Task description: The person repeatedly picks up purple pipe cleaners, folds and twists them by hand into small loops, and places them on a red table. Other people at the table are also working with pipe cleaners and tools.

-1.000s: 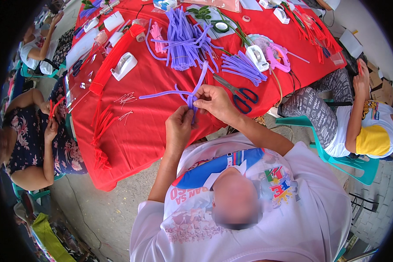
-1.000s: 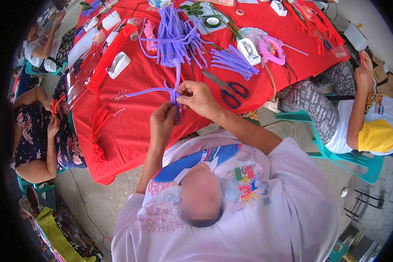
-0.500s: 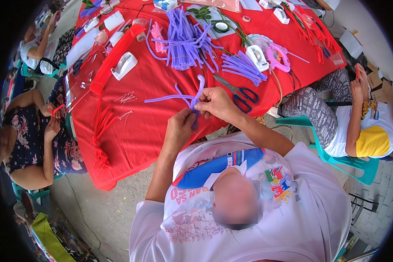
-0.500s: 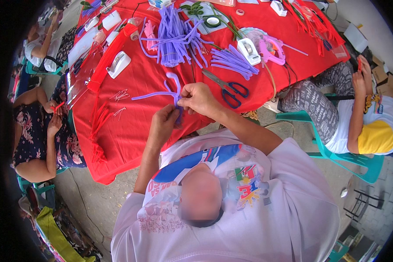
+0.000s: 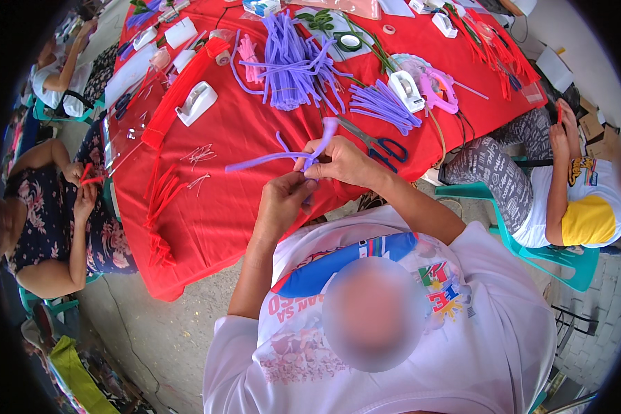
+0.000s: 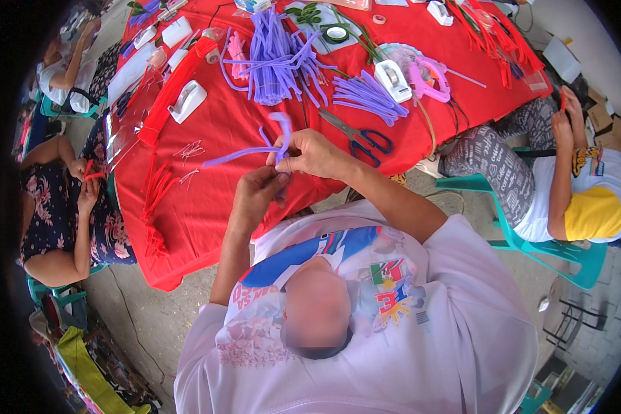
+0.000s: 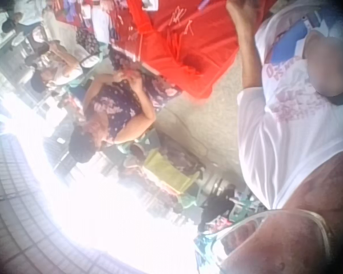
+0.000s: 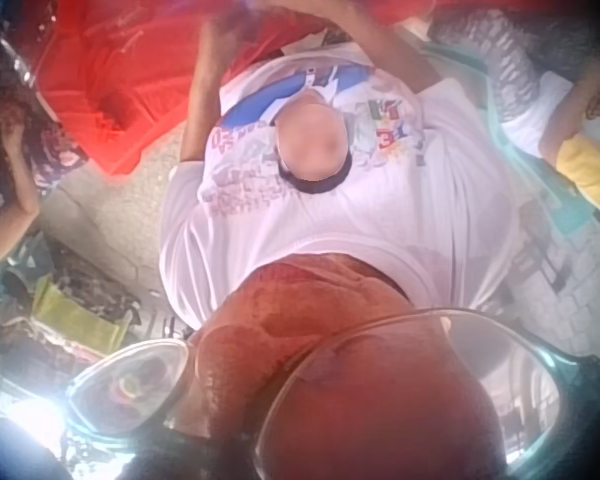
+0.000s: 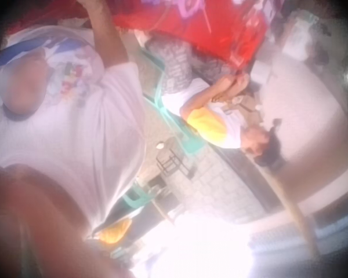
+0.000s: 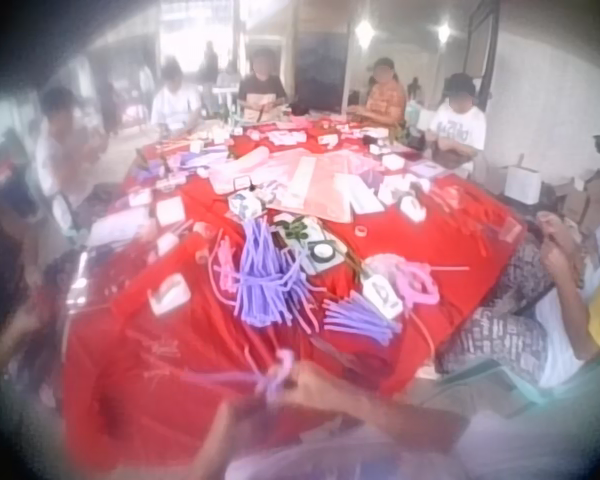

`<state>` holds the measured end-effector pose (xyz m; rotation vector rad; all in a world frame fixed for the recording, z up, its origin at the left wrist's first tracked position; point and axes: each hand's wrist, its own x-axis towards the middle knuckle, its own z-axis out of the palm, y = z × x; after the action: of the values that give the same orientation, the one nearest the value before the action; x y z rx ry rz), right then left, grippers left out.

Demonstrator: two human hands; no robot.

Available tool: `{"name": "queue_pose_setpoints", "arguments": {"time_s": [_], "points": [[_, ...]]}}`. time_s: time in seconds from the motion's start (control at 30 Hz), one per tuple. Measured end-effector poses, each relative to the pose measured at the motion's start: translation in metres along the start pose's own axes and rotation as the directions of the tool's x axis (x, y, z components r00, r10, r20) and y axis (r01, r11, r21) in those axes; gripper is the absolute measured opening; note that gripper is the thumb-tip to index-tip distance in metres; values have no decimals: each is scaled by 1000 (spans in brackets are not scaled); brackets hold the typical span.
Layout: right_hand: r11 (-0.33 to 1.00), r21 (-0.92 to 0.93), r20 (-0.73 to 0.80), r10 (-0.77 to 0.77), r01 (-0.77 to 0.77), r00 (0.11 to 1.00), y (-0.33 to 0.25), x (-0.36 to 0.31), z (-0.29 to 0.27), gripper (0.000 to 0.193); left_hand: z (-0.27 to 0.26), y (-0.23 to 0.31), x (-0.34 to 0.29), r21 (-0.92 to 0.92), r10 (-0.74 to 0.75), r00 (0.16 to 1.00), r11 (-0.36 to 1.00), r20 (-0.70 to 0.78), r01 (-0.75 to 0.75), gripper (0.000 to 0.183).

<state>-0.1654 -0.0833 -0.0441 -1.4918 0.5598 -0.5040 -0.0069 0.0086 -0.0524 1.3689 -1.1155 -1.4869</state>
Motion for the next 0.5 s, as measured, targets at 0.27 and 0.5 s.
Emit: {"name": "queue_pose_setpoints", "arguments": {"time_s": [0.27, 0.5], "points": [[998, -12, -158, -62, 61, 985, 6, 0, 1, 4, -11, 2, -12, -100, -107, 994, 989, 38, 110, 35], [997, -51, -193, -65, 56, 979, 6, 2, 2, 4, 1, -6, -5, -27, 135, 977, 990, -165, -142, 29]]}}
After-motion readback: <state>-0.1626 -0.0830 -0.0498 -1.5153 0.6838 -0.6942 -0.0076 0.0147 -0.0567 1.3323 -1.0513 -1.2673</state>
